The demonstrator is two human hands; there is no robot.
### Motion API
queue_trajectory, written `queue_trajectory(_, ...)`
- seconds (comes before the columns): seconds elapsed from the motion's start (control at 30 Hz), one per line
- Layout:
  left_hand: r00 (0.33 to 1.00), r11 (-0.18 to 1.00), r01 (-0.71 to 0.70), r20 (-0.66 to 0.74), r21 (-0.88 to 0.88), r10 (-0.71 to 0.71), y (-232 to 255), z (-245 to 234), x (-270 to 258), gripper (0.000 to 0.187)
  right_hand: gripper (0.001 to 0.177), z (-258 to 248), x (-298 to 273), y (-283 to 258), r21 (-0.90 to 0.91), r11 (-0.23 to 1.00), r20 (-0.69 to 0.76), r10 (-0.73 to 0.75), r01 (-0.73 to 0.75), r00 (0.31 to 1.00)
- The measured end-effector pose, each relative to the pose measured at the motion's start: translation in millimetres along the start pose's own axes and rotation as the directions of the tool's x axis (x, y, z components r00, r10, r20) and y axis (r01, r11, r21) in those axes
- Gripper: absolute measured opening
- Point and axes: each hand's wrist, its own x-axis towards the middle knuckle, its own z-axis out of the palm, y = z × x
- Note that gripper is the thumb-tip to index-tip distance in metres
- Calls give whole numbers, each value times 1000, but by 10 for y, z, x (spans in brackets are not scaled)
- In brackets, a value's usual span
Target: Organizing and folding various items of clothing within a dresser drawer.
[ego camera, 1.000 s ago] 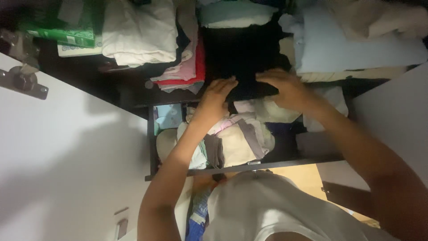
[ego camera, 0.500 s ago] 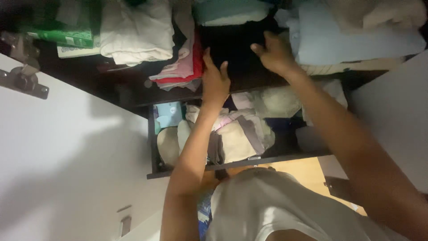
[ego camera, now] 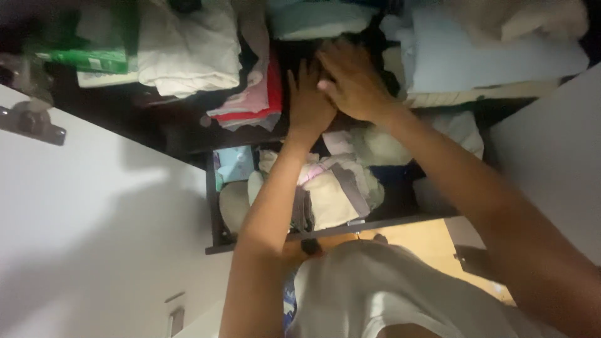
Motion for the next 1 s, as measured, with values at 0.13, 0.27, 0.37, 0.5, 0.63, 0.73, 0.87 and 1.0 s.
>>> queue_trajectory(0.13,990,998,58,127,4,-58,-87,-19,95,62,70,169,70,130,14,996,137,80,-83,987)
queue_trajectory(0.27,985,995,61,167,-82,-47,-61,-162,97,64,72,123,-1,78,-1,988,134,153,-154,979)
queue_trajectory(0.37,992,998,-52,110,-28,54,-371,236,-30,50,72,65,-61,-29,17,979,114,200,-203,973)
queue_trajectory(0.5,994,979,-112,-9,-169,112,-204,-173,-246,54,70,183,-172,-140,-317,933,97,210,-170,973)
queue_trajectory(0.63,997,977,-8,70,-215,23,-186,-149,-281,54,66,-105,-160,-461,-277,924,254,334,-263,908)
queue_trajectory(0.73,973,981,-188,145,40,180,-172,-166,-265,55,72,150,-164,-140,-39,999,109,-12,16,994)
queue_trajectory(0.87,996,993,-5,90,-117,15,-210,-75,-324,61,72,135,-15,107,-26,999,135,51,-47,990)
queue_trajectory(1.0,985,992,72,162,-103,-55,-70,-309,-395,68,69,199,90,669,114,985,165,107,-126,980)
